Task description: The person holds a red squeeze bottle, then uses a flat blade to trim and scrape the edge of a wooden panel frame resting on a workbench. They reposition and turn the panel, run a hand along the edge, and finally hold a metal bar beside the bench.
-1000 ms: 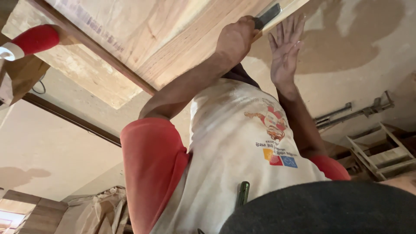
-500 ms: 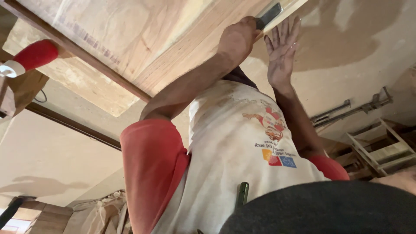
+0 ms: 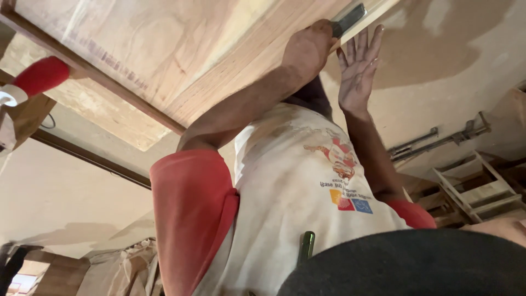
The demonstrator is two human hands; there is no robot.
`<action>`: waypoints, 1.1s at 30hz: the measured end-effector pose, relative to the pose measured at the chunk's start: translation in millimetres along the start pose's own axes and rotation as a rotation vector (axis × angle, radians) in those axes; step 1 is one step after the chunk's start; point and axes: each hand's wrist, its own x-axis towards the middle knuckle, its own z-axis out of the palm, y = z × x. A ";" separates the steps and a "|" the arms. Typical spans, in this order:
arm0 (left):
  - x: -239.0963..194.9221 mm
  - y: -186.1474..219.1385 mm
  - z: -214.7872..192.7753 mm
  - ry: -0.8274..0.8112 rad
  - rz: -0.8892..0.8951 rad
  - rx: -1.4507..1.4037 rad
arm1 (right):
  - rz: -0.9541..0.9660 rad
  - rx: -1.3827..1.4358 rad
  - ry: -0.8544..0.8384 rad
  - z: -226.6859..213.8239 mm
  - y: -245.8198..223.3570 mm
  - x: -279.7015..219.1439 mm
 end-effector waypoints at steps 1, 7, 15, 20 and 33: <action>4.5 1.4 -0.3 -0.043 -0.027 0.014 | -0.008 0.005 0.008 -0.9 -1.0 3.8; 21.3 11.3 -1.1 -0.115 -0.086 0.033 | -0.022 0.046 0.007 -26.3 -5.3 23.2; 51.5 37.3 -10.9 -0.190 -0.172 0.056 | -0.027 0.005 -0.068 -79.9 -44.8 50.6; 66.4 48.6 -0.2 -0.173 -0.202 0.124 | -0.017 -0.046 -0.103 -108.8 -60.2 59.6; 121.2 66.4 19.5 -0.151 -0.094 0.144 | -0.003 -0.052 -0.050 -128.9 -79.3 83.0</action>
